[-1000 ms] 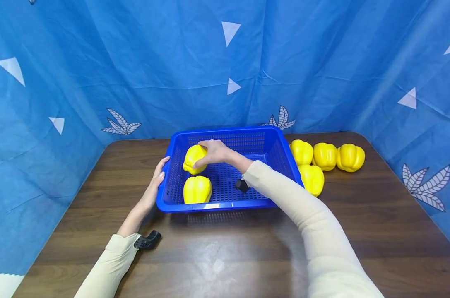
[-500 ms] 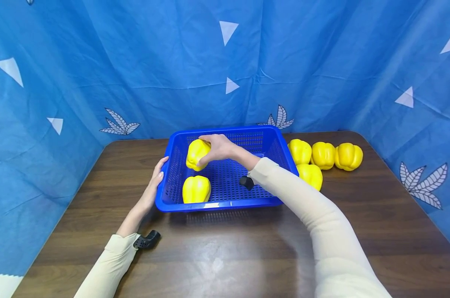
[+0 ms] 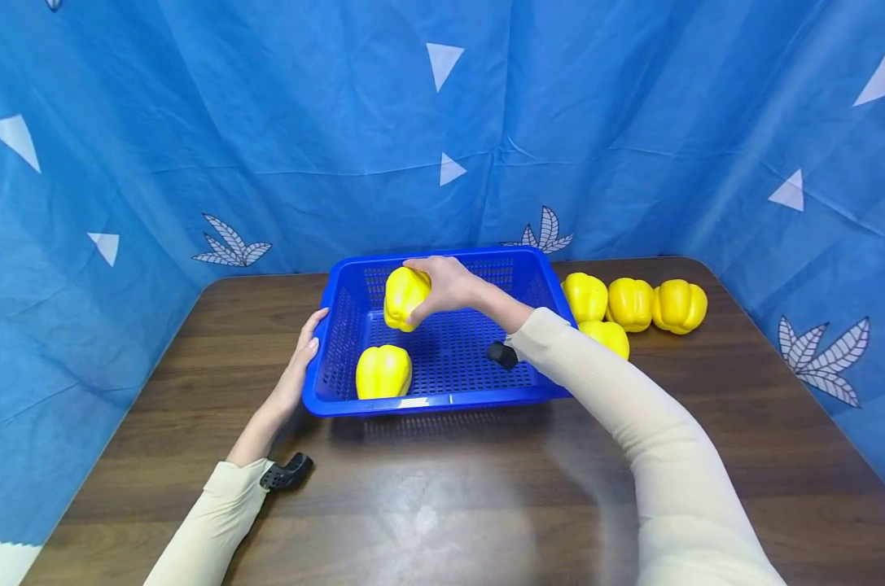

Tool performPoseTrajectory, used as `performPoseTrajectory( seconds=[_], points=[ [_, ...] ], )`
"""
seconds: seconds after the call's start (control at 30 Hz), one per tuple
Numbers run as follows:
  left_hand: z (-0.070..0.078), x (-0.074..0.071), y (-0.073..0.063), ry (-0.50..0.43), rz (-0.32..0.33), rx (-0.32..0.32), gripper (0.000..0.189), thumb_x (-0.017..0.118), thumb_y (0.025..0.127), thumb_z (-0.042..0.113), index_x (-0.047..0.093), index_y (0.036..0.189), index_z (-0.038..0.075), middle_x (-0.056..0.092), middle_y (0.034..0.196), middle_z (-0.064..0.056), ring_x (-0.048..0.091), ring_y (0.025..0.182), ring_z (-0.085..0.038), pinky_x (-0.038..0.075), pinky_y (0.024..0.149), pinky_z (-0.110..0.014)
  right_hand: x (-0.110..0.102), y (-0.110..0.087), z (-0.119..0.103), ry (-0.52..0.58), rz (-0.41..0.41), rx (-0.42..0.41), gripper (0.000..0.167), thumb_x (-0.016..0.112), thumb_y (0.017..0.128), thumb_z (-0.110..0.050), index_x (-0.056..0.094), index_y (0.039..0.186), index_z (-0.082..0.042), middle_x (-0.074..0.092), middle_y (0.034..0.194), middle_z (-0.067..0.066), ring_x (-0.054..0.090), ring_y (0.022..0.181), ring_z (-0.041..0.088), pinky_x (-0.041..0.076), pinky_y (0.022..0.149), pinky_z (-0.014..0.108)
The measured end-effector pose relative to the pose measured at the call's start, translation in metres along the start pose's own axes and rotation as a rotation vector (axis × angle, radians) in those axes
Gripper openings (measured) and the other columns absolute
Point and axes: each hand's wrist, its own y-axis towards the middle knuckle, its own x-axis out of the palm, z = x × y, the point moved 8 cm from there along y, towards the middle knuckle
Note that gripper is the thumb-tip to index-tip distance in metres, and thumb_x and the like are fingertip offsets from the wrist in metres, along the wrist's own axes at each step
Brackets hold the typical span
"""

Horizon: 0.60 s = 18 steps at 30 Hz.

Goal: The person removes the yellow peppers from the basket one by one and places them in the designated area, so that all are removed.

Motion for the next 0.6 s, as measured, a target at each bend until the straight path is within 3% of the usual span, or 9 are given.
performPoseTrajectory(
  seconds=[0.6],
  points=[
    [0.002, -0.001, -0.001, 0.002, -0.002, 0.014, 0.053, 0.02, 0.099, 0.033, 0.01, 0.15, 0.024, 0.008, 0.158, -0.007, 0.019, 0.142, -0.037, 0.024, 0.11, -0.063, -0.027, -0.024, 0.007, -0.034, 0.036, -0.052, 0.089, 0.081, 0.069, -0.026, 0.037, 0.142, -0.003, 0.052, 0.132, 0.015, 0.048, 0.115, 0.03, 0.048, 0.096, 0.045]
  ],
)
